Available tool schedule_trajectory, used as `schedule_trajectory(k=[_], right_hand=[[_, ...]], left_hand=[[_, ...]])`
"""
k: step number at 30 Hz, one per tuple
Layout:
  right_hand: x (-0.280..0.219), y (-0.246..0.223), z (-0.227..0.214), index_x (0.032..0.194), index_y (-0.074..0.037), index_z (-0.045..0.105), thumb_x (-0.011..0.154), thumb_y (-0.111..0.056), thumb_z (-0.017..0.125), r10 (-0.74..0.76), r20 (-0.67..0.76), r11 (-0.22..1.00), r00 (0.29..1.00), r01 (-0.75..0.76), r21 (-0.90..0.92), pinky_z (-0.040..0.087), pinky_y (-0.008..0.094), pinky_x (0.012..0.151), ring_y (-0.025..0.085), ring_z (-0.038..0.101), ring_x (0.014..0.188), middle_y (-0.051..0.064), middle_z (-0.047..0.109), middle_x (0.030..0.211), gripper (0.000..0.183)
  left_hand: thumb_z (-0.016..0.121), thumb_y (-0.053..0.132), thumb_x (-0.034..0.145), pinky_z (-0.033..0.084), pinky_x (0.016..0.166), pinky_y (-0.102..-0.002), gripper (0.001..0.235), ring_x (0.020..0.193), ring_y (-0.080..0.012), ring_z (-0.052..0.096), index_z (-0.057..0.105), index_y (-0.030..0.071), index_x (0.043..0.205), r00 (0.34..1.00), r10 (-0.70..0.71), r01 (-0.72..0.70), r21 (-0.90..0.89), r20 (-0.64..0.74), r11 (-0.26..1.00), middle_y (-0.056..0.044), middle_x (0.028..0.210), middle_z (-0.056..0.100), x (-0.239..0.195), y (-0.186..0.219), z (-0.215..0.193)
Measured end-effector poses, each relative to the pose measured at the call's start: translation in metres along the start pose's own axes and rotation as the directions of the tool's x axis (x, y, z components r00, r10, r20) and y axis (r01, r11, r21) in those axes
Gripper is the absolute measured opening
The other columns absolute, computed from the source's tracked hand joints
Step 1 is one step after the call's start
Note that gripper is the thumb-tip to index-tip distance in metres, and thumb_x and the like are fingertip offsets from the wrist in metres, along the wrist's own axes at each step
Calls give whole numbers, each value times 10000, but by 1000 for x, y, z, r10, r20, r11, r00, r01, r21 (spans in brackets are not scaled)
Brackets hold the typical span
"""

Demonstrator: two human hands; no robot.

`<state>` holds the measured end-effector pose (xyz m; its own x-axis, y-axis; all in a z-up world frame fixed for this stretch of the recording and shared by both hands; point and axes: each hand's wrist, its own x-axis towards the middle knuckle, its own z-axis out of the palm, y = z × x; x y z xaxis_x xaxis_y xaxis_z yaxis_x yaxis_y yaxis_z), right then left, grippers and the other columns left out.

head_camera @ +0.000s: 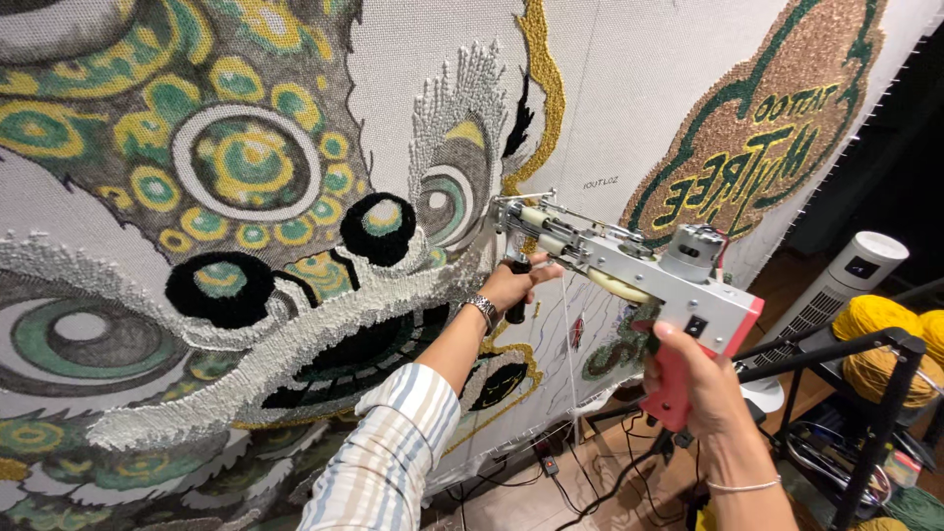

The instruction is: The person uses a handheld tufting gun to apply white yarn onto a stretched canvas featuring a pre-printed design of a stylized lion head. The operator guides the tool along the contours of the design, creating a raised, textured surface. The process involves continuous movement of the tool and manual feeding of the yarn.

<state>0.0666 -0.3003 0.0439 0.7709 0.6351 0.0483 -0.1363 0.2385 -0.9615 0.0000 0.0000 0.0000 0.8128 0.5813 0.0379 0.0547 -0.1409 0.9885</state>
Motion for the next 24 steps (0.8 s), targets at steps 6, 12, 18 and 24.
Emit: schedule_trajectory(k=[6, 12, 18, 24], right_hand=[[-11, -10, -41, 1119, -49, 609, 814, -339, 713, 40, -23, 999, 999, -40, -3, 436, 372, 457, 190, 542, 559, 55, 608, 768, 434], [-21, -9, -71, 1160, -10, 674, 828, -385, 692, 93, 95, 991, 991, -101, 83, 508, 397, 471, 196, 528, 526, 87, 526, 664, 502], [-20, 12, -84, 1113, -33, 593, 849, -347, 699, 9, 48, 995, 999, -14, 103, 456, 354, 457, 184, 555, 569, 30, 518, 709, 424], [-35, 37, -78, 1072, -23, 567, 845, -336, 704, 79, -15, 996, 997, -78, 34, 434, 341, 451, 164, 508, 505, 54, 504, 658, 411]], left_hand=[[786, 468, 829, 449, 543, -215, 563, 553, -40, 498, 739, 67, 1223, 990, 69, -60, -81, 121, 995, 15, 960, 797, -6, -6, 30], [799, 459, 831, 482, 531, -240, 448, 538, -55, 534, 801, 78, 1065, 990, 137, -139, 32, 44, 990, 13, 827, 753, -5, -3, 54], [807, 433, 829, 507, 533, -249, 383, 556, -66, 597, 810, 98, 1013, 988, 153, -156, 103, 38, 982, -8, 732, 719, -13, -15, 57], [780, 436, 847, 467, 527, -225, 383, 598, -35, 592, 747, 159, 1110, 994, -22, 28, -57, 107, 998, 24, 856, 781, -31, -53, 60]])
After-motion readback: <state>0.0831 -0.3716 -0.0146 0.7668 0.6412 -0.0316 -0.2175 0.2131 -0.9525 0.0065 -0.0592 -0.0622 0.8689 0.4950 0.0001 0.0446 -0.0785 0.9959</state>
